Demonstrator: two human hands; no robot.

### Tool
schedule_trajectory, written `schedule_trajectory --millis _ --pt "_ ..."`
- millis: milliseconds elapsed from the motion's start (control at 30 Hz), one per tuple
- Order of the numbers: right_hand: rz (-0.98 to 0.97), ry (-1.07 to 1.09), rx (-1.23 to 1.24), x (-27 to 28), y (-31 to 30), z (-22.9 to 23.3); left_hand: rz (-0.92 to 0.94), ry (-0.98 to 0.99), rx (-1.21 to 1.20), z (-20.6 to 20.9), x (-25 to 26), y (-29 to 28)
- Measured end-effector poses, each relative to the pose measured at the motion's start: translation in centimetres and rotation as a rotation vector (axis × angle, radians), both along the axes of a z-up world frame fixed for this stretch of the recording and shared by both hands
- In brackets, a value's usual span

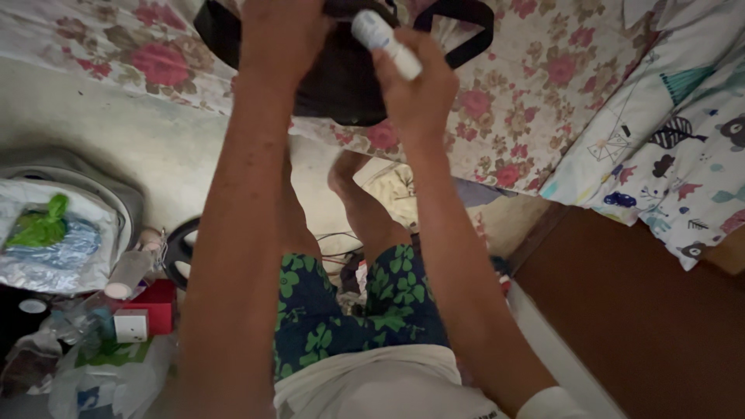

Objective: The person packs a black shoulder bag with a white bottle, a pink towel, a plaid shirt, and a dark shirt. They then unpack the bag, removing the items and placing them on the bed.

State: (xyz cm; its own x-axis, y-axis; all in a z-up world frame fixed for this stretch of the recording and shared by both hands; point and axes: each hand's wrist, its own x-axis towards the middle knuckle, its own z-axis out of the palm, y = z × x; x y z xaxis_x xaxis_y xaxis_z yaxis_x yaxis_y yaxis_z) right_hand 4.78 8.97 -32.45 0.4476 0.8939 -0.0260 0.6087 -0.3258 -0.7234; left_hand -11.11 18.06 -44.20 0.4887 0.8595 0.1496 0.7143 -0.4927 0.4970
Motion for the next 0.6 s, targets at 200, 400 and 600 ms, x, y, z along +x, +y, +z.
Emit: schedule_trajectory --millis 200,400,600 --pt "0.163 0.062 -0.022 0.3 -1.0 0.1 -0.005 0.074 -0.006 -0.6 1.7 -0.5" --pt "0.225 -0.271 -0.060 1.5 0.2 -1.9 -0.011 0.161 -0.032 -1.3 2.8 -0.5" --pt "0.107 -0.379 -0.221 0.9 0.7 -3.5 -0.041 0.261 -0.035 -0.3 3.8 -1.0"
